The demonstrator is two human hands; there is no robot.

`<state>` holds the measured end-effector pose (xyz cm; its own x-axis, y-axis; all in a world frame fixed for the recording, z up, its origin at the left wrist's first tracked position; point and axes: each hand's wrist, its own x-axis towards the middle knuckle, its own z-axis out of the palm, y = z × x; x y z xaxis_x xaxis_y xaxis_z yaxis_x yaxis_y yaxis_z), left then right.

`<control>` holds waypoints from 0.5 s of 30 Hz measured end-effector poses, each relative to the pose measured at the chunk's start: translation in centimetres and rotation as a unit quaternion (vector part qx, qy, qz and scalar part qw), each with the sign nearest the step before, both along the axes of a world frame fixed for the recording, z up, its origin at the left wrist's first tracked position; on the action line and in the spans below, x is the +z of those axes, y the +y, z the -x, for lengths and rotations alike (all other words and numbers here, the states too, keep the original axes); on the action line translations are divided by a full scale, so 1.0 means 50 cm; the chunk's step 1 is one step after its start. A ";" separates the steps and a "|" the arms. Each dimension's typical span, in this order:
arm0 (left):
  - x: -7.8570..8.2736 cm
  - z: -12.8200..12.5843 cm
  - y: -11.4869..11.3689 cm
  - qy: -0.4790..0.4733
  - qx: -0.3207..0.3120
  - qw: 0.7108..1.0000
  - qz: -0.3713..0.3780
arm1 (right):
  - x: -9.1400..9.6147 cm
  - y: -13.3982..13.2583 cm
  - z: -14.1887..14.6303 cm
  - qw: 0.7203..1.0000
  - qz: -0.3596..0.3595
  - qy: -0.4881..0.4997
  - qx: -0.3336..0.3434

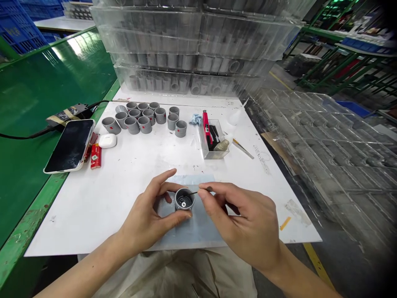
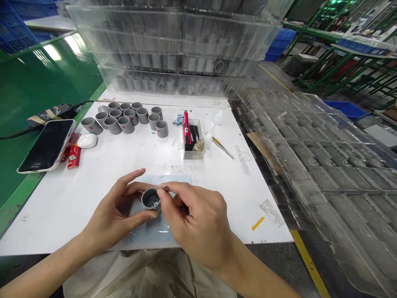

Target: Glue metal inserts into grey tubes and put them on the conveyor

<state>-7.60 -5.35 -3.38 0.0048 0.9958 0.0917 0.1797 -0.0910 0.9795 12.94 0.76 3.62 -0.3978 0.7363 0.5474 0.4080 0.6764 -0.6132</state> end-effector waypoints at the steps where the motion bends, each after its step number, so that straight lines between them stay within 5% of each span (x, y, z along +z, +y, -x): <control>1: 0.000 0.000 -0.001 0.004 -0.001 1.000 -0.001 | 0.006 -0.003 -0.003 1.000 0.011 0.003 0.000; 5: 0.002 0.001 -0.007 0.040 -0.001 0.999 -0.004 | 0.034 0.002 -0.031 0.996 0.033 0.053 -0.062; 9: 0.005 0.002 -0.013 0.085 0.002 0.996 -0.019 | 0.047 0.070 -0.065 0.966 -0.070 0.144 -0.204; 15: -0.004 0.002 -0.021 0.140 -0.004 0.985 -0.098 | 0.031 0.181 -0.082 0.966 -0.108 0.085 -0.218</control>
